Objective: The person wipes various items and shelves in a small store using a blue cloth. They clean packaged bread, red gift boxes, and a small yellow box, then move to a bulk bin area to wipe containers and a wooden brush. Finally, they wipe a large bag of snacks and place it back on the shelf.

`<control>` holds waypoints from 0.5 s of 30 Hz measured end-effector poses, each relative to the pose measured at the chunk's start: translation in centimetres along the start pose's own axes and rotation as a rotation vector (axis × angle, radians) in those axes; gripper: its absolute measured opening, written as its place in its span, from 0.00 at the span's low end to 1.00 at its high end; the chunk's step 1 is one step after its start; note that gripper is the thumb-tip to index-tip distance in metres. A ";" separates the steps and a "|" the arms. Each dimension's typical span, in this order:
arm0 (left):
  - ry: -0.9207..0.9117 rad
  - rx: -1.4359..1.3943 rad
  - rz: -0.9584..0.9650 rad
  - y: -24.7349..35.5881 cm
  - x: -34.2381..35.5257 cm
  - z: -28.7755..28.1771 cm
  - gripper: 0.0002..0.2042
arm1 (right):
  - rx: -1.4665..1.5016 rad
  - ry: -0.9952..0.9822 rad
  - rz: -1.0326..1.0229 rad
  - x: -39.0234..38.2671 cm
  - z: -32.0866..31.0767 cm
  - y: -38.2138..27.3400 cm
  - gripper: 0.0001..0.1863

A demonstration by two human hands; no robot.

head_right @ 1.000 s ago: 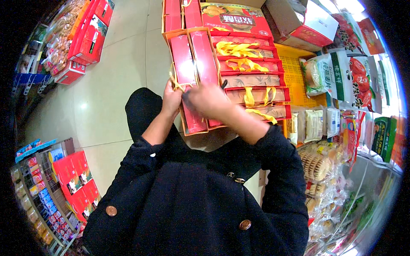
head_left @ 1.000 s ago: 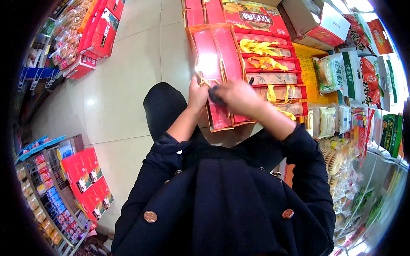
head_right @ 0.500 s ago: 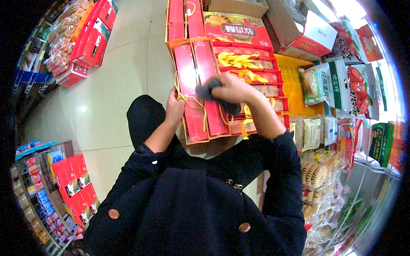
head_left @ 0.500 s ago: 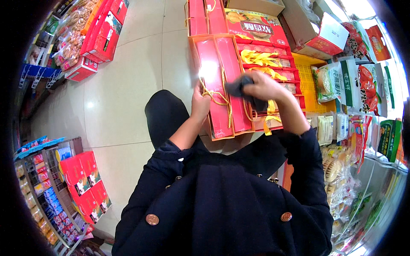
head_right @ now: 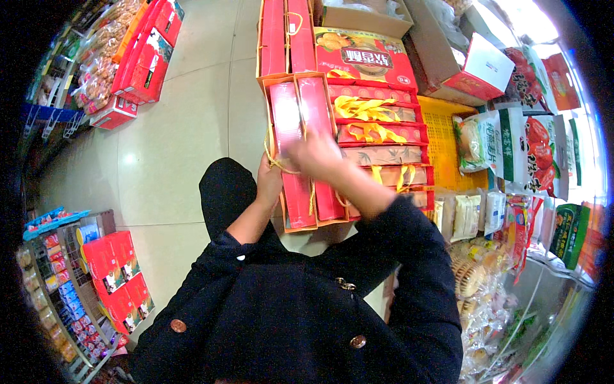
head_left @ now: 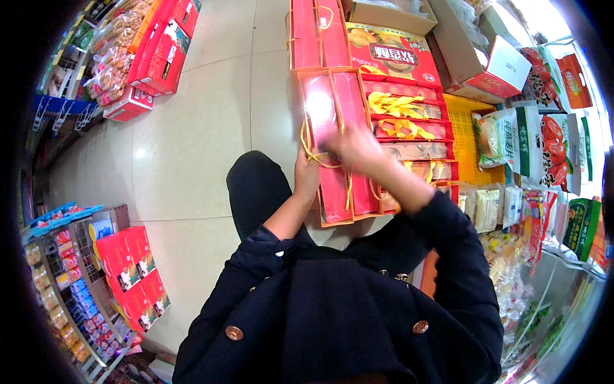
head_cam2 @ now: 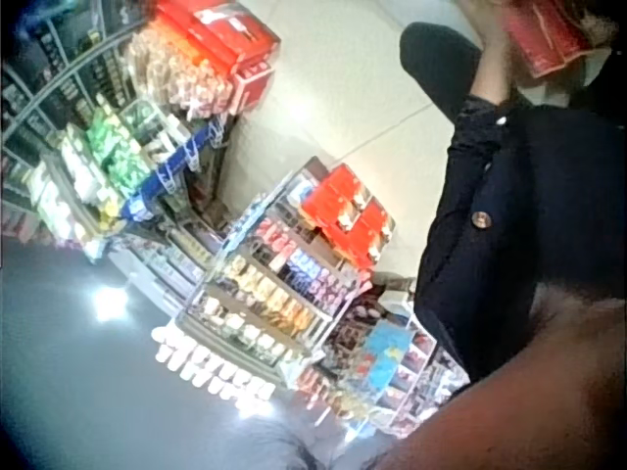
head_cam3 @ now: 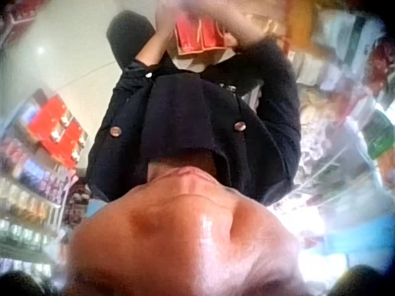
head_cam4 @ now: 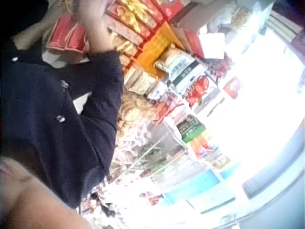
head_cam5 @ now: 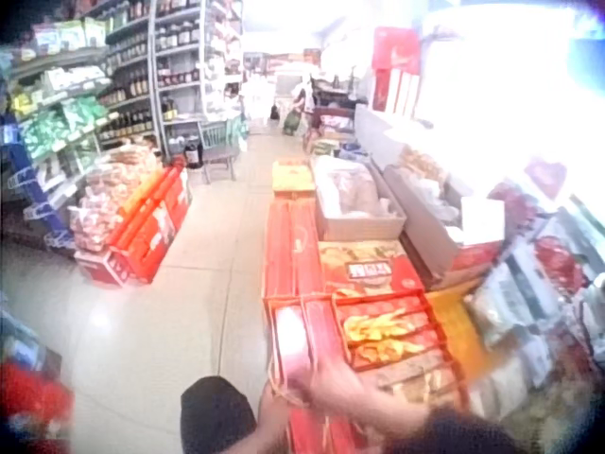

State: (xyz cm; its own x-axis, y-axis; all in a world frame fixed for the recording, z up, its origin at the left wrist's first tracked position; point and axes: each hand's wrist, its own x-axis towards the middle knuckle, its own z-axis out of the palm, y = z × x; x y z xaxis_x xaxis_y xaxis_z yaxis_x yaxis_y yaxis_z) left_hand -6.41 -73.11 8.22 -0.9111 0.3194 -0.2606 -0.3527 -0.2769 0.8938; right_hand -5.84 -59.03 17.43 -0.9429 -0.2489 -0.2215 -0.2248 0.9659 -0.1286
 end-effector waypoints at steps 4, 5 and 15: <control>-0.089 0.285 0.132 0.2 0.0 -0.7 0.19 | 0.568 -0.567 -0.096 -5.3 -2.2 0.1 0.19; -0.111 0.367 0.097 1.0 -0.2 -0.1 0.22 | 0.512 -0.449 0.067 -3.9 -3.1 1.9 0.17; -0.171 0.764 -0.237 3.6 -1.6 0.7 0.35 | -0.235 0.075 0.242 -6.3 2.8 -1.1 0.24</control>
State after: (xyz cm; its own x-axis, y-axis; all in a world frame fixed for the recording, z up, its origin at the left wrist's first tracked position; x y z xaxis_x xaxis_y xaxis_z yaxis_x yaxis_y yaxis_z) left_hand -6.02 -73.97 12.12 -0.7635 0.4431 -0.4698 -0.2331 0.4894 0.8403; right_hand 1.03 -58.73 16.22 -0.9893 -0.0126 -0.1456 -0.0343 0.9885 0.1470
